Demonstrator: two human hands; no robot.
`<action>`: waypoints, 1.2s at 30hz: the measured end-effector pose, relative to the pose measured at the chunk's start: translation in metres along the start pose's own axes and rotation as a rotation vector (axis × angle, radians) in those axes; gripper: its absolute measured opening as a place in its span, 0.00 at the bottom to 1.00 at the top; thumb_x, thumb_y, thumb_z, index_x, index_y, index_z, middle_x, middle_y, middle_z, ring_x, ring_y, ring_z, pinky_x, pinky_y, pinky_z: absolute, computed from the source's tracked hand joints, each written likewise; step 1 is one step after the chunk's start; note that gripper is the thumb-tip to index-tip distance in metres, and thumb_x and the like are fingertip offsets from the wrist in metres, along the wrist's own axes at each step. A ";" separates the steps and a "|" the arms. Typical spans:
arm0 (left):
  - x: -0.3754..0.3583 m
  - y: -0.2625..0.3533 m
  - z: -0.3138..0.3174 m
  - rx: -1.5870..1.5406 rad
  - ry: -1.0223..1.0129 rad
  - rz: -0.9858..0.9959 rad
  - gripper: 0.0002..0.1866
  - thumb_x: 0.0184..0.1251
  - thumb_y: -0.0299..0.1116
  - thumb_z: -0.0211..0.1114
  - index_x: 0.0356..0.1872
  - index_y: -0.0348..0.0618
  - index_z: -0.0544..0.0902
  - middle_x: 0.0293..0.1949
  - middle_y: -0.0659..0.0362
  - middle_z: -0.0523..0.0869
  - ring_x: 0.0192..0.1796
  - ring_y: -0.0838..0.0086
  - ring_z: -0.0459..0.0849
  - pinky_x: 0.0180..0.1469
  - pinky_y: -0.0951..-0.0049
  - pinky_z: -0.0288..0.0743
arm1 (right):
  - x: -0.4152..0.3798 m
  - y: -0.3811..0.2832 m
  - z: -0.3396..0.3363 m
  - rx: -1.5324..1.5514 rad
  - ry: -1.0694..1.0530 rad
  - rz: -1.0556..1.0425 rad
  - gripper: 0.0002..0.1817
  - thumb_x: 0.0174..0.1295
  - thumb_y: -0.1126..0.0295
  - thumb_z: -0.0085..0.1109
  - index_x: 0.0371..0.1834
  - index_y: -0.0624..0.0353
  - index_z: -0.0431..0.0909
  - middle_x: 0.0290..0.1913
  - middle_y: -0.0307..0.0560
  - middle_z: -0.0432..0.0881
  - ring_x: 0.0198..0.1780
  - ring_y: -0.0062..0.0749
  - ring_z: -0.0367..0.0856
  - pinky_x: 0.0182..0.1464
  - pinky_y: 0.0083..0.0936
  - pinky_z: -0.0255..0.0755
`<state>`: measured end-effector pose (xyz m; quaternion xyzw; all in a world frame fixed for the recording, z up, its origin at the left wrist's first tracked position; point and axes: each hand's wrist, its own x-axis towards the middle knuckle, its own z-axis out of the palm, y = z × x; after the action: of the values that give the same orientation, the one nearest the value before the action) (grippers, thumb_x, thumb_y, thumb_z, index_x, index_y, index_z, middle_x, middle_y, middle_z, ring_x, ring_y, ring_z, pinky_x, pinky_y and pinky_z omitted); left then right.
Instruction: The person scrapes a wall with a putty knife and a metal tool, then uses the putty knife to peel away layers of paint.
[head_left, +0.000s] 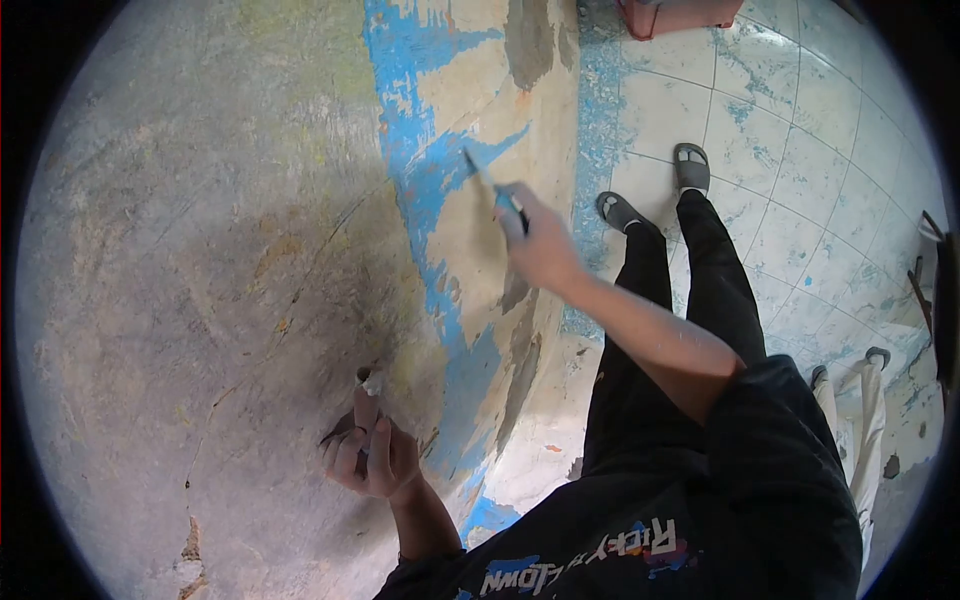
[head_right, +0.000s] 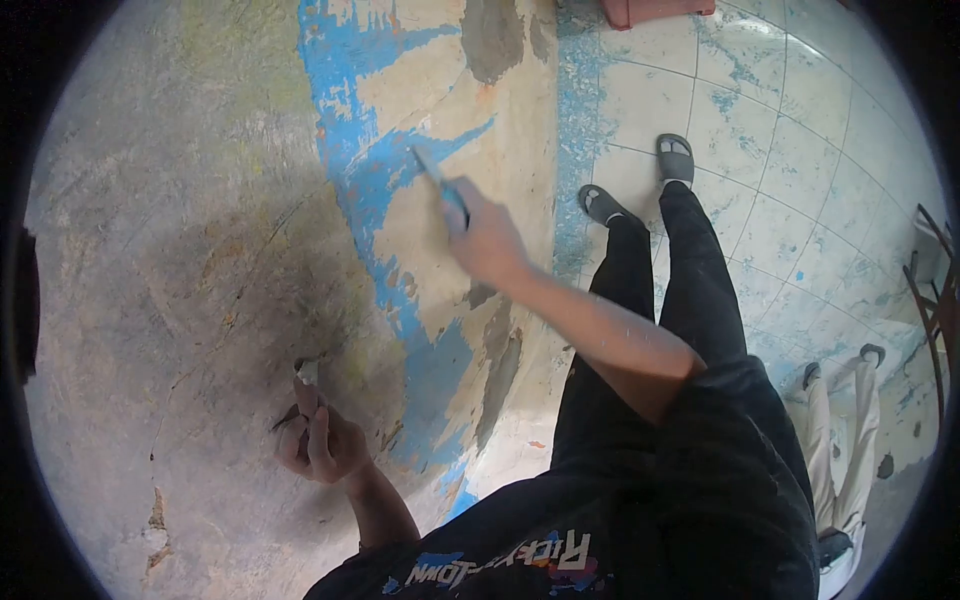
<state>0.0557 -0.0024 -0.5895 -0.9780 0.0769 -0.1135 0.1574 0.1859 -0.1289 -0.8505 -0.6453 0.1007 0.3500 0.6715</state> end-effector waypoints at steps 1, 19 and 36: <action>0.001 0.000 0.002 0.000 0.003 0.012 0.20 0.55 0.10 0.72 0.44 0.49 0.84 0.47 0.57 0.77 0.44 0.66 0.80 0.36 0.70 0.77 | -0.008 -0.001 0.003 -0.001 0.003 -0.034 0.15 0.72 0.62 0.53 0.56 0.57 0.74 0.31 0.65 0.82 0.38 0.66 0.83 0.39 0.48 0.74; -0.001 -0.005 0.002 -0.002 -0.006 0.051 0.16 0.58 0.15 0.72 0.43 0.49 0.85 0.47 0.57 0.76 0.44 0.65 0.81 0.38 0.70 0.80 | 0.016 0.003 0.000 0.037 0.011 0.143 0.14 0.72 0.61 0.54 0.55 0.56 0.75 0.33 0.66 0.83 0.38 0.62 0.84 0.42 0.47 0.75; -0.006 -0.007 0.006 -0.021 0.001 0.034 0.16 0.56 0.15 0.74 0.41 0.50 0.85 0.47 0.58 0.77 0.45 0.64 0.81 0.39 0.68 0.80 | 0.013 0.010 -0.010 -0.034 -0.041 0.114 0.15 0.72 0.65 0.52 0.58 0.56 0.75 0.37 0.66 0.84 0.41 0.65 0.84 0.44 0.47 0.76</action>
<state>0.0522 0.0074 -0.5935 -0.9780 0.0949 -0.1103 0.1492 0.1926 -0.1349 -0.8681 -0.6426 0.1174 0.4025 0.6413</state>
